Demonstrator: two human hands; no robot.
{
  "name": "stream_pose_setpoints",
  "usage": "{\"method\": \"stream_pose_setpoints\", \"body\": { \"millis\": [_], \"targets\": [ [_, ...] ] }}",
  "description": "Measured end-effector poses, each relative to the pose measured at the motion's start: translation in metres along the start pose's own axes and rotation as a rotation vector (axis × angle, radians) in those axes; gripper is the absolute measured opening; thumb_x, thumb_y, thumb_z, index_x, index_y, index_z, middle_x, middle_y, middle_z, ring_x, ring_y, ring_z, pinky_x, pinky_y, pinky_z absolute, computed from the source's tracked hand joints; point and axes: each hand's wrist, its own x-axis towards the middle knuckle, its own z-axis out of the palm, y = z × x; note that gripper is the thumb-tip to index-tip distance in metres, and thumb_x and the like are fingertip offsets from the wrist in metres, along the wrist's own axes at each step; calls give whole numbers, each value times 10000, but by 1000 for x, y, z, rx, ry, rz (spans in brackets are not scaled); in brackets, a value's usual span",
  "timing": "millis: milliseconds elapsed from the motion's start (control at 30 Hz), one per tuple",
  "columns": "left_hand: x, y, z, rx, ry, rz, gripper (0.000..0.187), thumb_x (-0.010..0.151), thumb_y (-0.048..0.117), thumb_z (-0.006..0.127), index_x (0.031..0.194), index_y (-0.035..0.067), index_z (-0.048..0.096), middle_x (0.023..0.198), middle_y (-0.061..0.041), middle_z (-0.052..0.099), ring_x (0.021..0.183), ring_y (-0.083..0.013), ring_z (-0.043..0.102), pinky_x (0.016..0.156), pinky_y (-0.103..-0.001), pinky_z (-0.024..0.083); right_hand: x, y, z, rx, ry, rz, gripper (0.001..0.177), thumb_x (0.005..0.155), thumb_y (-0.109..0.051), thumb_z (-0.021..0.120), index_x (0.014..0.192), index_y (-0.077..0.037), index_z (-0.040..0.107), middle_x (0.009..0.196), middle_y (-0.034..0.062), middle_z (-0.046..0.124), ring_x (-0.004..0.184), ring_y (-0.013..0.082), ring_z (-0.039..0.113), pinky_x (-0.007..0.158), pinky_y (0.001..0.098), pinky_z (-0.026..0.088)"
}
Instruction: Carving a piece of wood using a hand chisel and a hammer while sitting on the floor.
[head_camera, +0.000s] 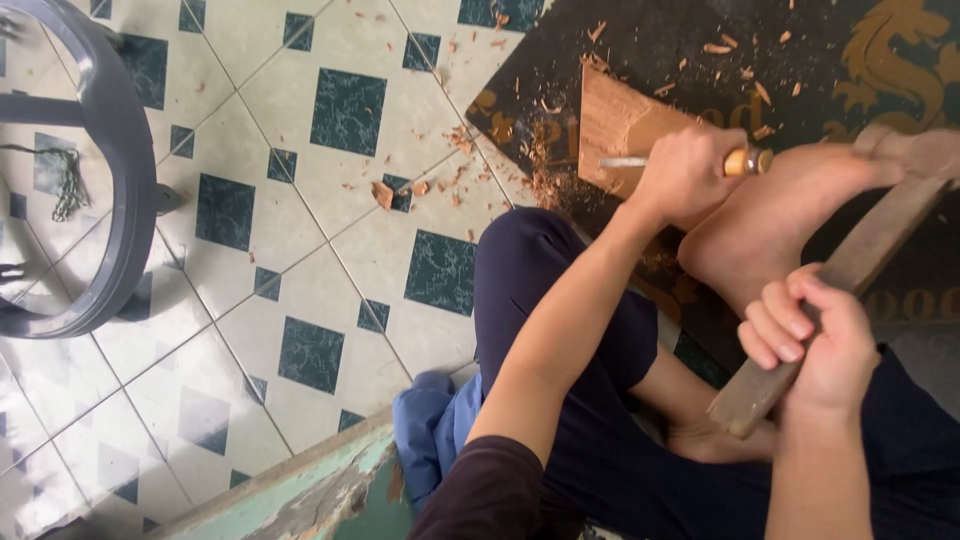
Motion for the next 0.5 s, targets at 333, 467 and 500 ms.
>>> {"method": "stream_pose_setpoints", "body": {
  "millis": [333,467,500],
  "targets": [
    [6,-23,27,163,-141,-62,161,770,307,563,677,185,515,606,-9,621,557,-289,578,480,-468,391,-26,-19,-6,46,32,-81,191,973,-254,463,787,-244,503,603,-129,298,411,19,228,369,197,195],
    [6,-21,22,291,-150,-112,316,830,521,500,757,251,645,694,4,729,655,-261,713,561,-454,525,2,2,12,-210,54,191,368,1008,-167,439,657,-203,335,535,-77,283,395,44,230,362,223,207],
    [4,-23,19,309,-145,-99,316,830,521,500,757,251,645,694,4,729,655,-261,713,561,-454,525,3,4,14,-200,38,179,368,1008,-167,439,657,-203,335,535,-77,283,395,44,230,362,223,207]
  ]
}}
